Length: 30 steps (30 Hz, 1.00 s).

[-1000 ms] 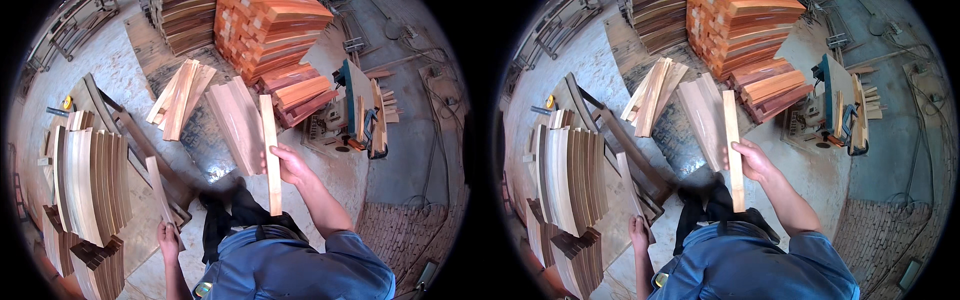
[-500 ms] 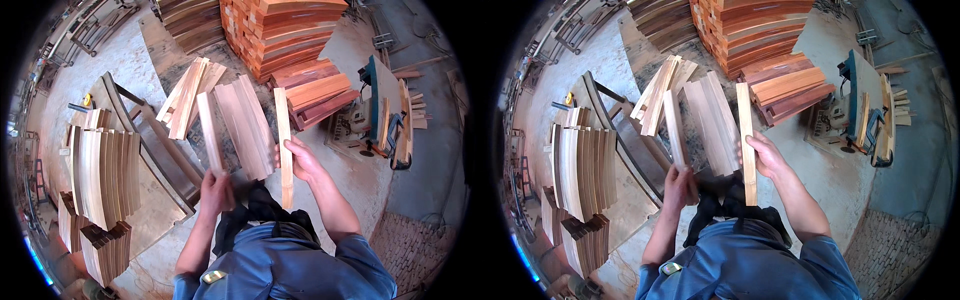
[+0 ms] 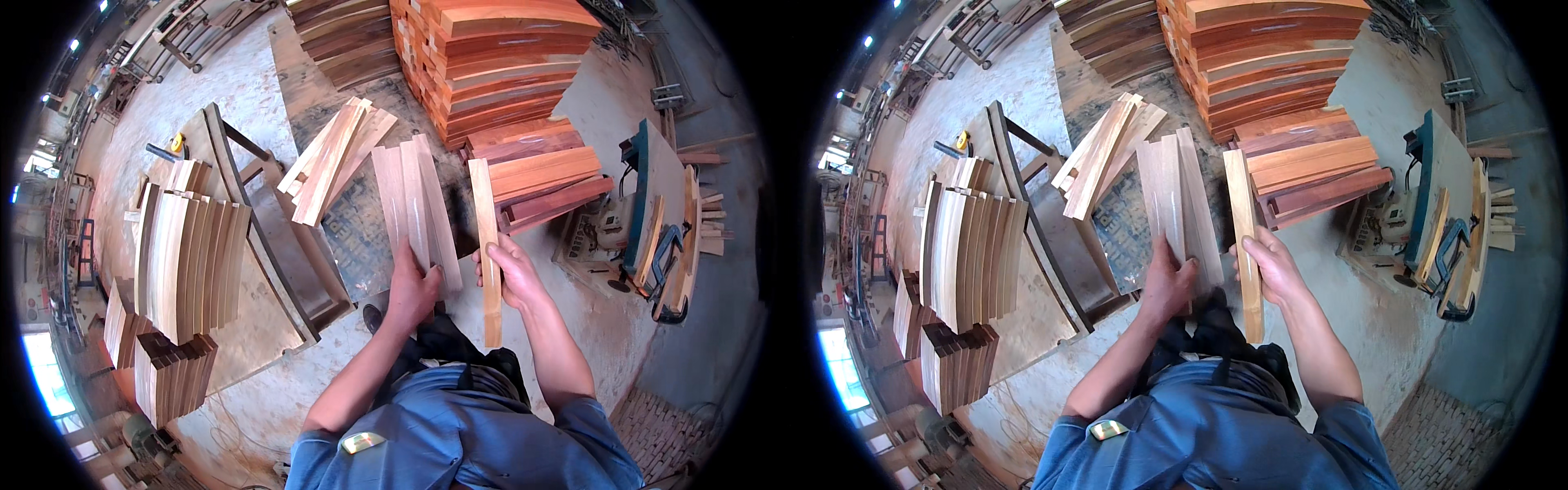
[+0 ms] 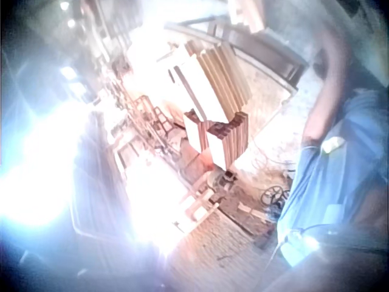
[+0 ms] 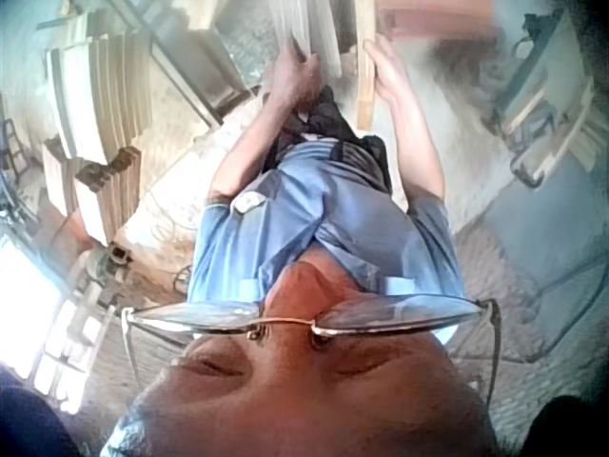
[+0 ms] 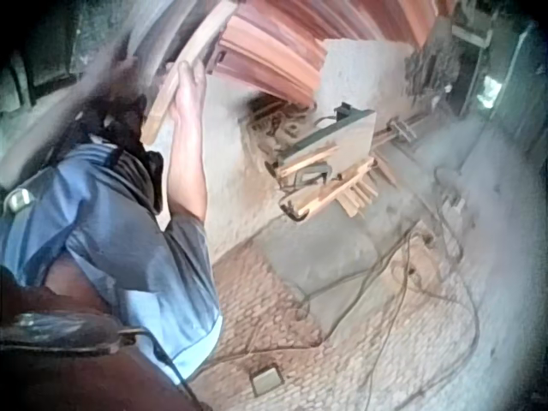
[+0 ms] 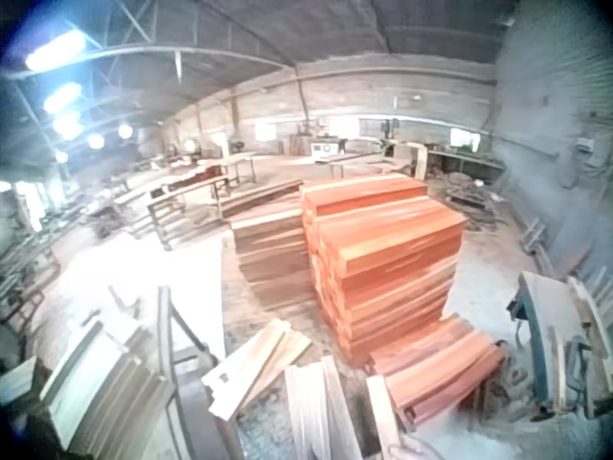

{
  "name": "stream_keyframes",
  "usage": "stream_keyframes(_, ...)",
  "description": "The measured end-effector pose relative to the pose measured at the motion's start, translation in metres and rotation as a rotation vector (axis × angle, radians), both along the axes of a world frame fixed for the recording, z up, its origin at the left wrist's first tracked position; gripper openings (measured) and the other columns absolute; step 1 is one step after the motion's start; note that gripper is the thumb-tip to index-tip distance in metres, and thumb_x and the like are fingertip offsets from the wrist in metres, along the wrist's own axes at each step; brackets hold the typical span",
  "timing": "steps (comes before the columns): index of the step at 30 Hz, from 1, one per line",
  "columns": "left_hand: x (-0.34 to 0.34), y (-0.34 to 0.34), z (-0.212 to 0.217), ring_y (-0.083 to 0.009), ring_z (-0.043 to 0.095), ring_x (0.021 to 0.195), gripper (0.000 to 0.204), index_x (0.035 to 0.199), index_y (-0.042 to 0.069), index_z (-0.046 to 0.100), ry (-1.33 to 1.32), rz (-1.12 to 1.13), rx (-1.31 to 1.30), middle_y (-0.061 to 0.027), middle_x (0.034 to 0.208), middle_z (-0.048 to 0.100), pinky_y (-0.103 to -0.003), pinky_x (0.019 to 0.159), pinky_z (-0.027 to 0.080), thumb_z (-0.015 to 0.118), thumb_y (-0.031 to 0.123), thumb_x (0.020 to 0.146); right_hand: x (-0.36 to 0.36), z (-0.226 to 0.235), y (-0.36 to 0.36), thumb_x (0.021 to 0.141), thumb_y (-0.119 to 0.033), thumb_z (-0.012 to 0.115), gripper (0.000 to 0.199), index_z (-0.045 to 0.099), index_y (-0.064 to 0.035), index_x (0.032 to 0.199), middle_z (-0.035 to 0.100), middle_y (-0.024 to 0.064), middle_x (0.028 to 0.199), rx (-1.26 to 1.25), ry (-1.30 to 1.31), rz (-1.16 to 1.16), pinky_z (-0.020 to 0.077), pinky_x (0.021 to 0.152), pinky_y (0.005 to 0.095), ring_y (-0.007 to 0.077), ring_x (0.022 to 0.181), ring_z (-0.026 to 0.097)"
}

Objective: The person picks up individual wooden planks from a pile on the floor and stacks them onto a workbench. The person handles the planks one by one, aligning them to form a neat stack on the table surface.

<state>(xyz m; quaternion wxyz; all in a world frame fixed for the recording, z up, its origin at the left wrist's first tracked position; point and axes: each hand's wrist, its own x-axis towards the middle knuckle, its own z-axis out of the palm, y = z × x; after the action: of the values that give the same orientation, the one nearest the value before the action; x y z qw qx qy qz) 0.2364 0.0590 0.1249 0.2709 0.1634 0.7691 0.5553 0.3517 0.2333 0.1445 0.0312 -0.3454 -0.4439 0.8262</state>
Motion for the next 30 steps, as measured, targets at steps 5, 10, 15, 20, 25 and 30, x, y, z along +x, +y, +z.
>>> stream_keyframes(5,0.018,0.039,-0.006,-0.0498,0.044,0.122,0.065,0.135,-0.014,0.037,0.393,0.047,-0.158,-0.0331,0.128,0.047,-0.052,0.107,0.037,0.064,0.001,0.078,0.003,-0.002,0.008,0.1,-0.024,0.058,0.032,0.053,-0.0057,0.126,0.065,0.0063,0.096,0.061,-0.004,-0.001,0.0546,0.064,0.0309,0.0148,0.075,0.062)
stream_keyframes(10,0.025,0.058,-0.036,-0.0508,0.039,0.129,0.072,0.139,-0.017,0.033,0.644,0.09,-0.278,-0.0347,0.136,0.043,-0.056,0.112,0.029,0.065,0.006,0.078,0.006,0.002,0.012,0.101,-0.022,0.055,0.031,0.052,-0.007,0.128,0.064,0.0054,0.093,0.1,-0.032,0.001,0.0544,0.062,0.0312,0.0149,0.074,0.062)
stream_keyframes(15,0.024,0.058,-0.032,-0.0515,0.039,0.13,0.077,0.14,-0.019,0.031,0.684,0.109,-0.309,-0.0376,0.139,0.04,-0.057,0.113,0.028,0.068,0.012,0.081,0.019,0.0,0.02,0.101,-0.022,0.056,0.026,0.053,-0.0064,0.121,0.063,0.0059,0.092,0.093,-0.016,-0.006,0.0538,0.062,0.031,0.0151,0.074,0.061)
stream_keyframes(20,-0.043,-0.005,-0.041,-0.0487,0.04,0.13,0.076,0.143,-0.01,0.035,0.826,0.196,-0.256,-0.0329,0.139,0.044,-0.053,0.113,0.032,0.071,0.015,0.081,0.04,0.006,0.02,0.1,-0.022,0.057,0.023,0.054,-0.0061,0.117,0.063,0.006,0.092,0.15,-0.038,-0.046,0.0533,0.062,0.0303,0.014,0.074,0.06)
stream_keyframes(25,-0.16,-0.097,-0.081,-0.0457,0.047,0.125,0.066,0.143,-0.004,0.043,0.654,0.407,-0.45,-0.032,0.134,0.05,-0.049,0.11,0.037,0.07,0.021,0.088,0.057,0.03,0.008,0.099,-0.021,0.058,0.026,0.053,-0.0042,0.118,0.063,0.0057,0.093,0.222,-0.073,-0.11,0.0538,0.063,0.0299,0.0136,0.074,0.06)
stream_keyframes(30,-0.22,-0.137,-0.127,-0.0171,0.067,0.073,0.051,0.139,-0.001,0.045,-0.228,0.537,0.002,-0.0095,0.089,0.065,-0.03,0.066,0.058,0.063,0.019,0.096,0.058,0.049,-0.02,0.097,-0.018,0.058,0.03,0.053,-0.0031,0.124,0.063,0.0062,0.096,0.306,-0.119,-0.104,0.0542,0.065,0.0293,0.0134,0.078,0.06)
